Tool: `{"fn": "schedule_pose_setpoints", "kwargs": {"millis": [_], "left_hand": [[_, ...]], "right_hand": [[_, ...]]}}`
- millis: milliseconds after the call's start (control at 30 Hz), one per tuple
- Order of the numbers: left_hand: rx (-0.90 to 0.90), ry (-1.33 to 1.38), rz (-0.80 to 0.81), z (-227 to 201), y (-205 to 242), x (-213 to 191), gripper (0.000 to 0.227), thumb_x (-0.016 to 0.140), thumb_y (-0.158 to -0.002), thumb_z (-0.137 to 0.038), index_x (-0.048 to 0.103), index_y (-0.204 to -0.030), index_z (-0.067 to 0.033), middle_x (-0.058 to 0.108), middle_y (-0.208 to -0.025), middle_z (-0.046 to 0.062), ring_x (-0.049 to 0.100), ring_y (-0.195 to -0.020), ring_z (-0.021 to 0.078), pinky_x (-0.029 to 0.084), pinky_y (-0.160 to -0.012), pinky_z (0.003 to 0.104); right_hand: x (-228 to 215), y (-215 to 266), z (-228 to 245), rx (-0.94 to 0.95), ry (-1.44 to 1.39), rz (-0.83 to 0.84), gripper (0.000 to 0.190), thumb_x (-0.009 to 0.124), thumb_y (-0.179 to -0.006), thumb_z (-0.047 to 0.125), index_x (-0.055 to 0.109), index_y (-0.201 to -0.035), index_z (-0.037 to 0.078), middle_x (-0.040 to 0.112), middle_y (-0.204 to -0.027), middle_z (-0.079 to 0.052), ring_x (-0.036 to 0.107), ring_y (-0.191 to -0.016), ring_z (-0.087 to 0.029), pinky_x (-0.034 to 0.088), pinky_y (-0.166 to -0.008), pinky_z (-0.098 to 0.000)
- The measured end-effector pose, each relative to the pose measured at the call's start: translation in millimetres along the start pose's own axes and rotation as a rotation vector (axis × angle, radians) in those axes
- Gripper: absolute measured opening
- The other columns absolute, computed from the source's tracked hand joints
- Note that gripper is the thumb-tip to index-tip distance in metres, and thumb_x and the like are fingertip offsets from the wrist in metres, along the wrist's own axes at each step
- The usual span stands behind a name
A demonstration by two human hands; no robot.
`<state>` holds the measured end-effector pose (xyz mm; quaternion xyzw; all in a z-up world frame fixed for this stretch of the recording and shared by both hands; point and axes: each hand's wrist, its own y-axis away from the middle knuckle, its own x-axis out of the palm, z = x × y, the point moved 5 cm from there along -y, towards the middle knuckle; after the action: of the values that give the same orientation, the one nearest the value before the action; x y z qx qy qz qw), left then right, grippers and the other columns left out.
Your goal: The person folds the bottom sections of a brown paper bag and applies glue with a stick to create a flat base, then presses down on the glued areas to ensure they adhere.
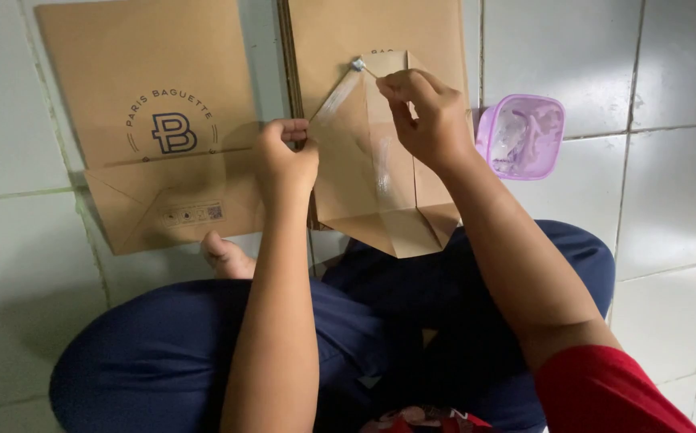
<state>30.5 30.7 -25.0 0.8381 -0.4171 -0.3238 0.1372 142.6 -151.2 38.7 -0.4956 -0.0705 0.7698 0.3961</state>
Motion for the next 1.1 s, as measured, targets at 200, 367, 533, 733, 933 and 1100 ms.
{"fn": "schedule_pose_setpoints", "kwargs": {"millis": [200, 367, 533, 733, 933, 1100], "left_hand": [[-0.009, -0.158, -0.056, 5.6, -0.9, 1.7, 0.019, 0.074, -0.08, -0.023, 0.074, -0.098, -0.0277, 0.074, -0.091, -0.012, 0.074, -0.084, 0.0121, 0.058, -0.071, 0.029], [0.007, -0.111, -0.056, 4.4, 0.2, 1.6, 0.018, 0.072, -0.081, -0.02, 0.074, -0.098, -0.0252, 0.074, -0.09, -0.008, 0.074, -0.083, 0.0141, 0.059, -0.069, 0.029], [0.03, -0.063, -0.072, 7.3, -1.1, 3.6, 0.02, 0.07, -0.08, -0.016, 0.074, -0.099, -0.0211, 0.075, -0.089, -0.003, 0.075, -0.083, 0.0191, 0.06, -0.068, 0.032], [0.035, -0.082, -0.07, 5.5, 0.5, 1.3, 0.019, 0.07, -0.079, -0.018, 0.074, -0.097, -0.0238, 0.074, -0.088, -0.006, 0.075, -0.082, 0.018, 0.061, -0.068, 0.031], [-0.021, -0.101, -0.049, 6.3, 0.7, 1.1, 0.02, 0.072, -0.08, -0.021, 0.073, -0.098, -0.0267, 0.073, -0.09, -0.011, 0.073, -0.081, 0.0096, 0.058, -0.066, 0.025], [-0.02, -0.078, -0.057, 9.9, -4.4, 2.8, 0.018, 0.075, -0.08, -0.02, 0.073, -0.097, -0.0234, 0.074, -0.089, -0.008, 0.074, -0.08, 0.011, 0.057, -0.064, 0.025]], "right_hand": [[13.8, 4.4, 20.4, 0.067, -0.103, -0.082, 0.012, 0.074, -0.093, -0.006, 0.071, -0.093, 0.005, 0.075, -0.084, -0.011, 0.073, -0.067, -0.034, 0.058, -0.058, -0.0382], [4.7, 0.9, 8.9, 0.063, -0.046, -0.127, 0.013, 0.074, -0.093, -0.006, 0.072, -0.093, 0.007, 0.076, -0.086, -0.007, 0.072, -0.065, -0.031, 0.058, -0.057, -0.0348], [7.1, 1.9, -11.7, 0.02, 0.081, -0.171, 0.009, 0.073, -0.097, 0.002, 0.071, -0.093, 0.009, 0.074, -0.085, -0.002, 0.07, -0.06, -0.025, 0.057, -0.053, -0.0304], [2.9, 0.3, 11.4, 0.071, -0.001, -0.118, 0.013, 0.078, -0.095, 0.002, 0.067, -0.089, 0.007, 0.074, -0.084, -0.006, 0.069, -0.061, -0.031, 0.054, -0.052, -0.0357], [-0.3, -7.3, 30.1, 0.227, -0.364, -0.077, 0.023, 0.076, -0.098, -0.001, 0.06, -0.083, 0.005, 0.079, -0.084, -0.005, 0.06, -0.055, -0.015, 0.045, -0.051, -0.0201], [15.2, -3.0, 29.7, 0.294, -0.528, -0.111, 0.023, 0.074, -0.095, -0.01, 0.06, -0.078, -0.002, 0.078, -0.086, -0.014, 0.077, -0.073, -0.025, 0.06, -0.066, -0.0277]]}}
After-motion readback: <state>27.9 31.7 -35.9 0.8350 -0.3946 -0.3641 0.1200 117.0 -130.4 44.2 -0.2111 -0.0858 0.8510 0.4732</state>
